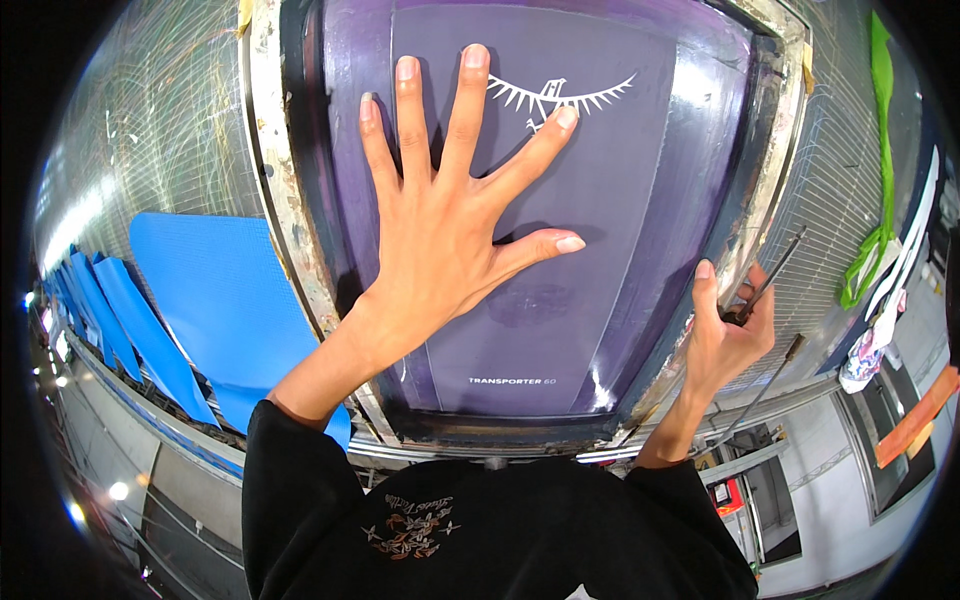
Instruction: The person places a purple frame onto a metal rack, uses a screwdriver to tighten screws on the frame, and then places a white template on the rack. The person continues to adjust and secure the frame using the screwdriver.
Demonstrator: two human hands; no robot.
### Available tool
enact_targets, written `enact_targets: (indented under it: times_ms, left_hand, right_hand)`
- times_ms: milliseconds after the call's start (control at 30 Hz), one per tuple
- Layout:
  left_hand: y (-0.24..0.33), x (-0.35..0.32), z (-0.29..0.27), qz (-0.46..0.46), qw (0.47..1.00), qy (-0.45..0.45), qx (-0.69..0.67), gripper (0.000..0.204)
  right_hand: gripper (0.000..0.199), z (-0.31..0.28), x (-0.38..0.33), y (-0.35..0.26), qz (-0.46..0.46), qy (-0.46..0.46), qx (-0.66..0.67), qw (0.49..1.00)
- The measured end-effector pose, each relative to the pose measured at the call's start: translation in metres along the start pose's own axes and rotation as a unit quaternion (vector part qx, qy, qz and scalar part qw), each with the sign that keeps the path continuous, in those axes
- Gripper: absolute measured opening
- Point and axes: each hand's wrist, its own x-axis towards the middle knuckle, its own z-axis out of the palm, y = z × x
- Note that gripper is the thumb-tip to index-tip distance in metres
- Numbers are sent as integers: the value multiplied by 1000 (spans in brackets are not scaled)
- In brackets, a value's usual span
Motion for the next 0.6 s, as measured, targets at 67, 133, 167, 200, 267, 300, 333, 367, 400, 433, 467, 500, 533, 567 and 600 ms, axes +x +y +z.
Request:
enact_targets:
  times_ms: [67, 133, 167, 200, 267, 300, 333, 367, 400, 433, 467, 500, 533, 567, 600]
  left_hand:
    - [0, 0, 0, 0, 1000, -1, 0, 88]
    - [0, 0, 0, -1, 1000, -1, -1, 88]
    - [0, 0, 0, -1, 1000, -1, -2, 88]
    - [0, 0, -1, -1, 1000, -1, -3, 88]
    - [0, 0, 0, 0, 1000, 0, -4, 88]
    - [0, 0, 0, 0, 1000, 0, -4, 88]
    - [0, 0, 0, 0, 1000, -1, -3, 88]
    - [0, 0, -1, 0, 1000, -2, -3, 88]
    - [0, 0, -1, 0, 1000, -3, -2, 88]
    - [0, 0, -1, 0, 1000, -4, -2, 88]
    - [0, 0, -1, 0, 1000, -5, -2, 88]
    - [0, 1, -1, 0, 1000, -5, -2, 88]
    - [0, 0, -1, 0, 1000, -4, -2, 88]
    - [0, 0, 0, 0, 1000, -4, -3, 88]
    - [-1, -1, 0, 0, 1000, -3, -3, 88]
  right_hand:
    - [41, 0, 0, -1, 3, 0, 1, 1000]
    - [40, -1, 0, -2, 5, -2, 0, 1000]
    - [40, -1, 0, -2, 2, -1, 2, 1000]
    - [41, 0, 0, -1, -1, 0, 4, 1000]
    - [41, 0, 0, -2, 2, -1, 10, 1000]
    - [41, 0, 0, -4, 8, -4, 13, 1000]
    - [41, -1, 0, -5, 14, -7, 15, 1000]
    - [42, 0, 0, -4, 10, -5, 15, 1000]
    - [42, 0, 0, -3, 5, -3, 15, 1000]
    - [42, 0, 0, -2, 1, -1, 14, 1000]
    - [42, 0, 0, -1, -1, -2, 9, 1000]
    - [43, -1, 0, 0, -3, -2, 3, 1000]
    - [43, -1, 0, 1, -5, -4, -2, 1000]
    - [43, -1, 1, 2, -10, -5, -3, 1000]
    - [43, 0, 1, 2, -14, -7, -4, 1000]
